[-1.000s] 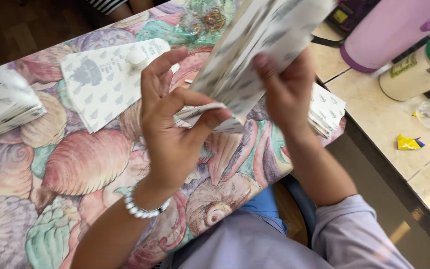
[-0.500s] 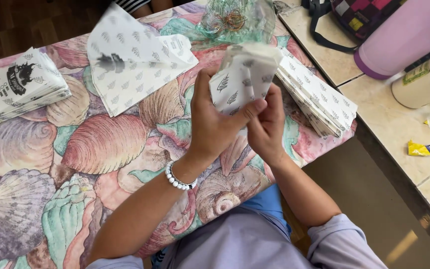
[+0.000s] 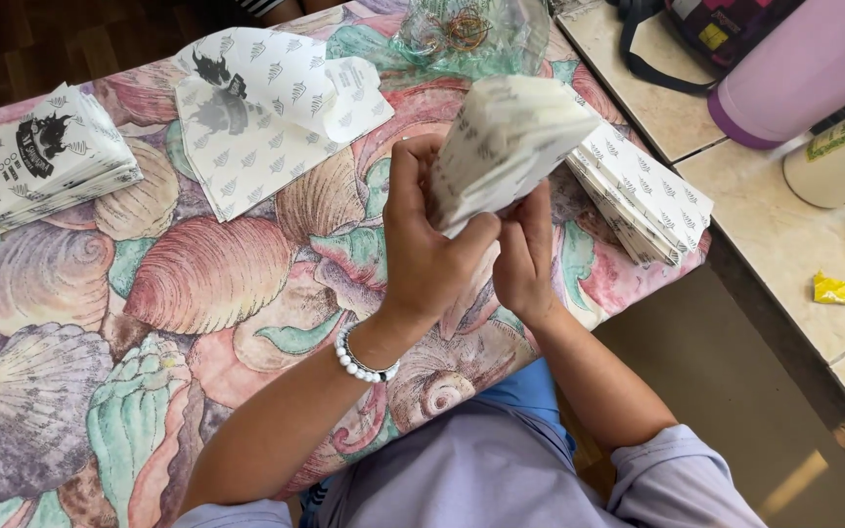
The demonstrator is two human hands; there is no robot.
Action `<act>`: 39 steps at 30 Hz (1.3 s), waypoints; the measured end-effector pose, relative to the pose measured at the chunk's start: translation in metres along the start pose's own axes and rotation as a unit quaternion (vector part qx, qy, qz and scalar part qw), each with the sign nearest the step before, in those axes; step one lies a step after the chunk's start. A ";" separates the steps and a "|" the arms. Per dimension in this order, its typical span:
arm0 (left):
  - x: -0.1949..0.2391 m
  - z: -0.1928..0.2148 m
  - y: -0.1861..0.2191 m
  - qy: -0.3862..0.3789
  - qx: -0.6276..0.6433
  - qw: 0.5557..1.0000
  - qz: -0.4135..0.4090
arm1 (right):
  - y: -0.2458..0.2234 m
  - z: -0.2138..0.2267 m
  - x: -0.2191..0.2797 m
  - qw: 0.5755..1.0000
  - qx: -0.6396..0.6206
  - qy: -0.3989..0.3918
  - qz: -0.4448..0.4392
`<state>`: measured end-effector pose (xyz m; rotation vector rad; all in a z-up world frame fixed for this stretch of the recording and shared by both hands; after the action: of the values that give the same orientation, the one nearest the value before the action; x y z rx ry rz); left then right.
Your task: Folding printed paper liners into a specific shape for packaging
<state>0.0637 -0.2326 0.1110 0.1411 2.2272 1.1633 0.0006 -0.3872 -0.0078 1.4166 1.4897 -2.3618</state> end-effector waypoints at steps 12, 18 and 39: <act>0.001 0.012 0.004 0.011 -0.083 0.996 -0.030 | -0.046 -0.024 -0.012 0.996 -0.031 -0.075 -0.033; 0.001 0.019 0.014 0.065 -0.111 0.991 -0.043 | -0.012 -0.026 0.015 0.996 0.023 -0.074 -0.051; 0.012 0.030 0.038 -0.020 -0.165 0.986 0.015 | -0.063 -0.022 -0.022 0.961 -0.067 -0.205 -0.172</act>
<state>0.0642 -0.1838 0.1217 0.0628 1.9713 1.5127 0.0006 -0.3462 0.0494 0.6199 1.8338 -2.4664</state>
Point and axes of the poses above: each hand's wrist, its own x-axis away from the middle knuckle, its own z-axis out of the back of the hand, y = z × x, the point moved 8 cm from there along -x, towards the middle knuckle, and after that the axes turned 15 degrees about x, right-handed, at the moved point
